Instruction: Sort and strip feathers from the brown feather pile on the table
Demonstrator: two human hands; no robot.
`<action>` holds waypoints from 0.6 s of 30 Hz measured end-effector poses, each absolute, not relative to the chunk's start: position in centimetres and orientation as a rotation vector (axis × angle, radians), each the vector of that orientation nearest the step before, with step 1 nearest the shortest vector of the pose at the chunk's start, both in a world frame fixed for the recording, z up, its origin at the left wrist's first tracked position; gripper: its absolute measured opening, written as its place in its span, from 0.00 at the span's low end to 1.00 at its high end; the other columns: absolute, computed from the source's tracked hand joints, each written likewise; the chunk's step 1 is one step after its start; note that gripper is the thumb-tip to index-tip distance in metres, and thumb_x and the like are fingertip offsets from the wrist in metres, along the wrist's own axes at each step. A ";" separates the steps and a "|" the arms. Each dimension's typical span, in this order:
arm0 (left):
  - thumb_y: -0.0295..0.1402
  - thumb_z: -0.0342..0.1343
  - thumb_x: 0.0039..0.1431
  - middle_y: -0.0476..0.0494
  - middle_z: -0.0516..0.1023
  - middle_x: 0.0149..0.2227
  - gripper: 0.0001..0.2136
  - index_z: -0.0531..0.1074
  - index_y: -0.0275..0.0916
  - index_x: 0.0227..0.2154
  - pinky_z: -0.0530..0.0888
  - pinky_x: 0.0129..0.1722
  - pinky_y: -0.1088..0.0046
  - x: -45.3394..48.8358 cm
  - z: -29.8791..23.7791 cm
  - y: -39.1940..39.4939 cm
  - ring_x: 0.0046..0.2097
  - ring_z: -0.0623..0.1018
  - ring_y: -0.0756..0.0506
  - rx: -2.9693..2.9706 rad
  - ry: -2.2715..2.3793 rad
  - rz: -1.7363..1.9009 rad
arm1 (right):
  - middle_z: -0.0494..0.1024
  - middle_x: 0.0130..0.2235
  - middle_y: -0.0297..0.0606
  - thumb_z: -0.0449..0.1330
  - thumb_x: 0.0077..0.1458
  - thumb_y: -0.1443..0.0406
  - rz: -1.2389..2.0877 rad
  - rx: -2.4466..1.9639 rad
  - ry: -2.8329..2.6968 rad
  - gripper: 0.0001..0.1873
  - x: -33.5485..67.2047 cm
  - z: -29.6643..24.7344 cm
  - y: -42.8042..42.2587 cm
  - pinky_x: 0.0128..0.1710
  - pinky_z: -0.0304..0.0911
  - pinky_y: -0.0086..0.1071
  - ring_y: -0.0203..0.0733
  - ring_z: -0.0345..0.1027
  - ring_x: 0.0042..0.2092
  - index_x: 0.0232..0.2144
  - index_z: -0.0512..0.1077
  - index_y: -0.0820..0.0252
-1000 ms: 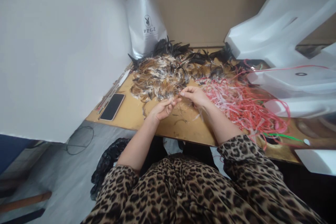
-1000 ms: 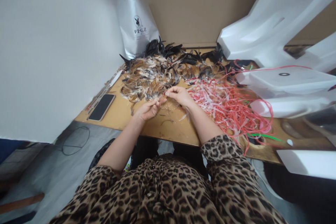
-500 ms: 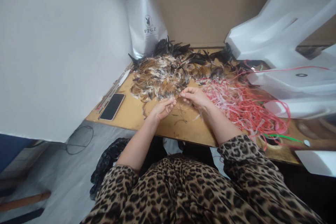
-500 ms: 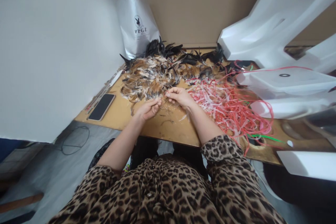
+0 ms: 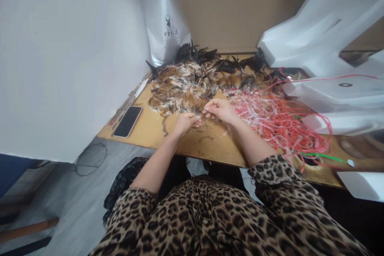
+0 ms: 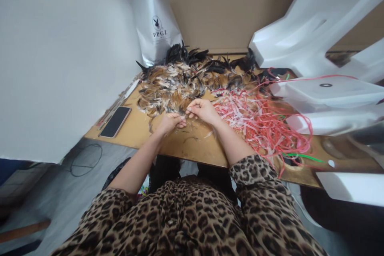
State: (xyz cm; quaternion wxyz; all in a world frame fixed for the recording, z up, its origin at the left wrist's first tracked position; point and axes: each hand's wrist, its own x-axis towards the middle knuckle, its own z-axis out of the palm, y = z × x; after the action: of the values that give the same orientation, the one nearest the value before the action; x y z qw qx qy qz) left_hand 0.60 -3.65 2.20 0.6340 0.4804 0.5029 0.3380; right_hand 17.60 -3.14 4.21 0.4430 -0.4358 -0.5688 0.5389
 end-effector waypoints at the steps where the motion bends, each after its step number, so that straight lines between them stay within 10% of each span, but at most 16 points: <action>1: 0.29 0.59 0.49 0.45 0.74 0.19 0.07 0.71 0.31 0.20 0.72 0.28 0.78 0.6 2.4 -3.7 0.23 0.74 0.53 1.131 1.154 0.753 | 0.77 0.28 0.40 0.63 0.43 0.57 1.332 -1.086 -1.428 0.15 17.6 4.2 -3.1 0.19 0.57 0.23 0.32 0.68 0.24 0.26 0.69 0.63; 12: 0.23 0.53 0.51 0.48 0.73 0.17 0.08 0.70 0.32 0.19 0.72 0.27 0.77 0.4 2.5 -3.6 0.21 0.74 0.53 1.348 1.170 0.551 | 0.76 0.37 0.42 0.53 0.54 0.65 0.201 -0.870 -2.234 0.08 16.7 4.8 -4.3 0.45 0.56 0.39 0.44 0.64 0.44 0.28 0.72 0.59; 18: 0.20 0.52 0.49 0.47 0.72 0.15 0.08 0.70 0.31 0.17 0.71 0.22 0.79 1.4 2.5 -4.5 0.18 0.72 0.54 1.465 1.089 0.541 | 0.74 0.26 0.36 0.57 0.50 0.63 0.686 -1.026 -2.123 0.07 17.6 3.8 -2.8 0.36 0.58 0.33 0.37 0.65 0.30 0.24 0.72 0.60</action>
State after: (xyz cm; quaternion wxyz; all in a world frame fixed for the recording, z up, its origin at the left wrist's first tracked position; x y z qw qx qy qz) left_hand 1.36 -4.54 2.54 0.5801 0.6268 0.4660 0.2313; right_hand 17.57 -2.82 3.82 0.3361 -0.3936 -0.8142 0.2632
